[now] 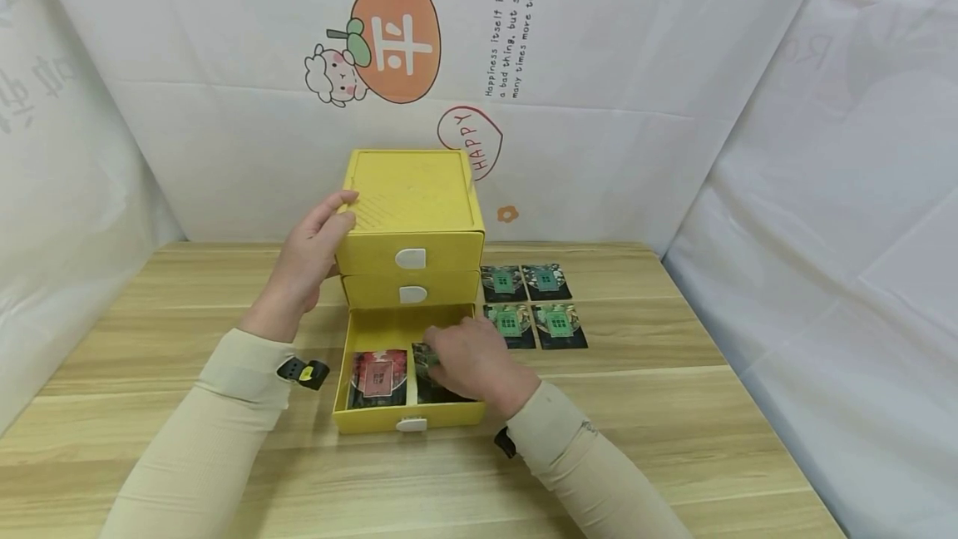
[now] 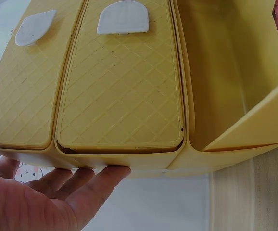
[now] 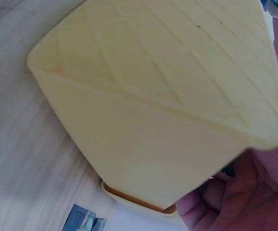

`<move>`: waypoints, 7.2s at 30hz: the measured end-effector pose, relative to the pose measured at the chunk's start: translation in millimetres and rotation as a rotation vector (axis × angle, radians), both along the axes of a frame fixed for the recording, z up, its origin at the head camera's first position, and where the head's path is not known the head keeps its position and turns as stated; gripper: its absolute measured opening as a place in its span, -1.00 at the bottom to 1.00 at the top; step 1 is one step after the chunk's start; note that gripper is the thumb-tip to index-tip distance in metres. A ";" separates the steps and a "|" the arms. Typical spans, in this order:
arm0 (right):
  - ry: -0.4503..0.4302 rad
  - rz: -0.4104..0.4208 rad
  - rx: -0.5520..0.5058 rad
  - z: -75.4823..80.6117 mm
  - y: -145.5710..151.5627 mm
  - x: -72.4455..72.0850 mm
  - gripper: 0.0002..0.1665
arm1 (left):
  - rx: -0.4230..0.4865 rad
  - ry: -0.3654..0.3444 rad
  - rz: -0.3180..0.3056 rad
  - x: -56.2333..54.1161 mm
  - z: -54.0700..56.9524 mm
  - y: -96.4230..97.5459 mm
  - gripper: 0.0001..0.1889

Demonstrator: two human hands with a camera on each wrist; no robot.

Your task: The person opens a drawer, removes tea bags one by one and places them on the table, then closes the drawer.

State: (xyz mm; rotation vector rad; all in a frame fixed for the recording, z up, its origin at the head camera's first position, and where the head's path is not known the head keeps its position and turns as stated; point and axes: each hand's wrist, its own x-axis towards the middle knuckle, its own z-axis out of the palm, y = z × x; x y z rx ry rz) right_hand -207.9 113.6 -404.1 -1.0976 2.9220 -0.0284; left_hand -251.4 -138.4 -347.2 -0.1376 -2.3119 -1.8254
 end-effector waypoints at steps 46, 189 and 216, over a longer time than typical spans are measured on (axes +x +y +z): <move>-0.309 -0.199 -0.538 42.4 60.9 -5.1 -0.58 | -0.012 0.010 -0.006 0.1 -0.3 -0.5 -0.48; -0.333 -0.577 -0.123 -23.1 115.5 -13.5 -0.39 | -0.018 0.015 0.005 0.2 -0.6 0.1 -0.47; -0.327 -0.596 -0.113 -24.7 116.7 -13.8 -0.60 | -0.024 0.001 0.004 2.4 1.0 0.2 -0.48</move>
